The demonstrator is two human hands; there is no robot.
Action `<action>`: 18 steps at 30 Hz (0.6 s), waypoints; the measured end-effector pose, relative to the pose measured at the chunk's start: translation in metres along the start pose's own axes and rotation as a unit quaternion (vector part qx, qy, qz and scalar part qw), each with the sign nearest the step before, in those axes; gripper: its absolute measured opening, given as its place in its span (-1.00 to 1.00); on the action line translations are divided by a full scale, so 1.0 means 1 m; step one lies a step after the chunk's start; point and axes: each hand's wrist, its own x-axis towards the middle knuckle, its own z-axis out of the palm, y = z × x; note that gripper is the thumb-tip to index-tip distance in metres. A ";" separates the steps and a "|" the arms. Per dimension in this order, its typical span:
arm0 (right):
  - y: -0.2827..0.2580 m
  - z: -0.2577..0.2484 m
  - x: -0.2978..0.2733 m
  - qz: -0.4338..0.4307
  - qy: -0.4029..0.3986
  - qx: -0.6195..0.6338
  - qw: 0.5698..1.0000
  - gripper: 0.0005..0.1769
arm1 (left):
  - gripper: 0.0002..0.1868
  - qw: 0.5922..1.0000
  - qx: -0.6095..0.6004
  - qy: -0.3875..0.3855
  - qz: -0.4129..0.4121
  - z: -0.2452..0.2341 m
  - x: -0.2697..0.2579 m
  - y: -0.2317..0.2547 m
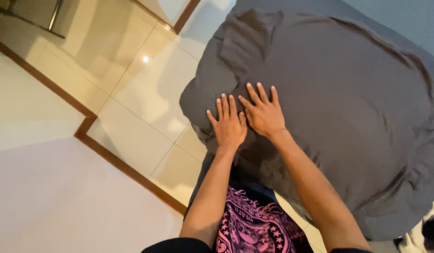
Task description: The person folds a shirt on a bed and then places it into a closet shelf.
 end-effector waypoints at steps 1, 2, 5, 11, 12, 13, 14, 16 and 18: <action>-0.005 0.002 0.009 -0.021 -0.009 -0.010 1.000 -0.43 | -0.27 1.000 0.013 0.005 -0.018 -0.001 -0.001 -0.008; -0.008 0.003 0.017 -0.027 -0.013 -0.009 1.000 -0.43 | -0.27 1.000 0.012 0.005 -0.024 -0.002 -0.005 -0.014; -0.009 -0.004 0.046 -0.059 -0.033 0.004 0.998 -0.28 | -0.29 0.999 -0.016 0.019 -0.046 -0.004 -0.006 -0.022; 0.017 -0.042 0.072 -0.119 -0.079 -0.098 0.985 -0.52 | -0.77 0.989 -0.079 0.092 -0.084 -0.003 -0.017 -0.017; 0.027 -0.047 0.070 -0.151 -0.044 -0.090 0.983 -0.59 | -0.80 0.985 -0.086 0.137 -0.066 -0.002 -0.020 -0.017; 0.038 -0.052 0.064 -0.180 -0.008 -0.083 0.980 -0.65 | -0.82 0.977 -0.094 0.184 -0.045 0.000 -0.024 -0.013; 0.046 -0.054 0.055 -0.183 -0.012 -0.085 0.979 -0.65 | -0.82 0.977 -0.098 0.183 -0.049 0.000 -0.033 -0.010; 0.065 -0.060 0.043 -0.283 0.058 -0.042 0.956 -0.79 | -0.87 0.972 -0.107 0.195 -0.070 0.003 -0.047 0.002; 0.080 -0.061 0.031 -0.306 0.028 -0.054 0.950 -0.79 | -0.88 0.967 -0.107 0.221 -0.069 0.010 -0.067 0.014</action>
